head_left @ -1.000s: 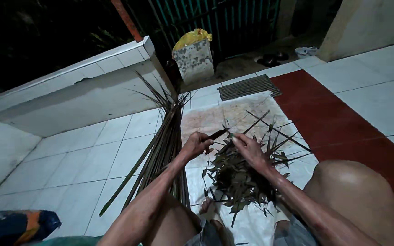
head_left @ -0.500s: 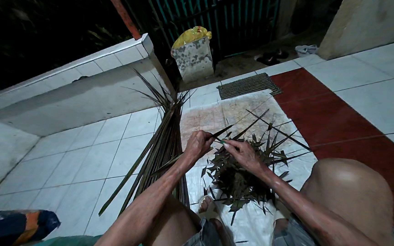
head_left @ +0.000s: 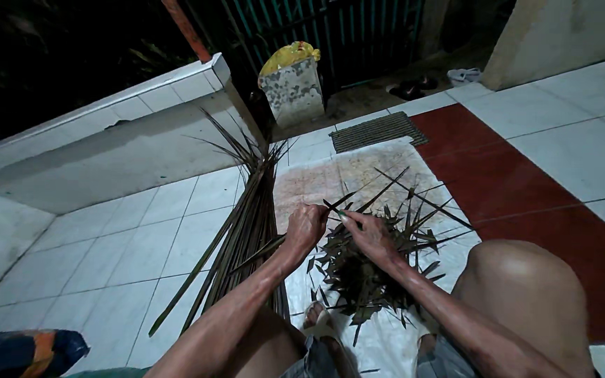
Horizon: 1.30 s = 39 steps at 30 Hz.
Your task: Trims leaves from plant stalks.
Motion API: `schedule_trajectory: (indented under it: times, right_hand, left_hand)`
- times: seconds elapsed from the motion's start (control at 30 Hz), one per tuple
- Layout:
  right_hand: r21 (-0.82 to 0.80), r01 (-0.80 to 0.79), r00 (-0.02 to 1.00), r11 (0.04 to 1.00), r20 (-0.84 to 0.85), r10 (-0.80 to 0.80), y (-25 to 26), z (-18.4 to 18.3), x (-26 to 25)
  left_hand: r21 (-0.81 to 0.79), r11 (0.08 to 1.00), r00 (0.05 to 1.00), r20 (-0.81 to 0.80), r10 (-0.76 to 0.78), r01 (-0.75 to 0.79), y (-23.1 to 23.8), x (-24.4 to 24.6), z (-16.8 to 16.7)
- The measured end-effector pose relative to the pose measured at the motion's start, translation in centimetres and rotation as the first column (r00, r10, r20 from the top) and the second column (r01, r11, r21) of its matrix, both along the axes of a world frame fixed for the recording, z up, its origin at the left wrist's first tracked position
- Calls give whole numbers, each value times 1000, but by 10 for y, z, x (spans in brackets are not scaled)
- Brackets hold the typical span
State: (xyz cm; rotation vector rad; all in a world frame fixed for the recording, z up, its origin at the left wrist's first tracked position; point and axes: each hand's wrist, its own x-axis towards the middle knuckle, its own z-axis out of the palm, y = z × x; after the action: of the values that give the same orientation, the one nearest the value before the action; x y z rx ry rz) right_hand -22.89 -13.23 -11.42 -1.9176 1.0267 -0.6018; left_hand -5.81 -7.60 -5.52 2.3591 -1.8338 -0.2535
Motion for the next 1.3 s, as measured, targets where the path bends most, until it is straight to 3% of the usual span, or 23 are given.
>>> schedule_trajectory:
  times: [0.77,0.97,1.03,1.3]
  right_hand:
    - [-28,157,985,987,-62,-159,-12,-19,-6]
    - [-36,342,939,939,-29,-343,-36,-20,-31]
    - [-28,306,952,952,1,-306,-33,-12,-32]
    - [49,-94,995,994,22,93,-16,-3,-19]
  left_hand:
    - [69,997,999,-11,-35,36,9,-9,11]
    - [95,995,998,52,-28,23,16,-7,15]
    - [82,996,993,107,-46,38,17,-8,16]
    - [62,991,941,311,-135,121,13,-17,8]
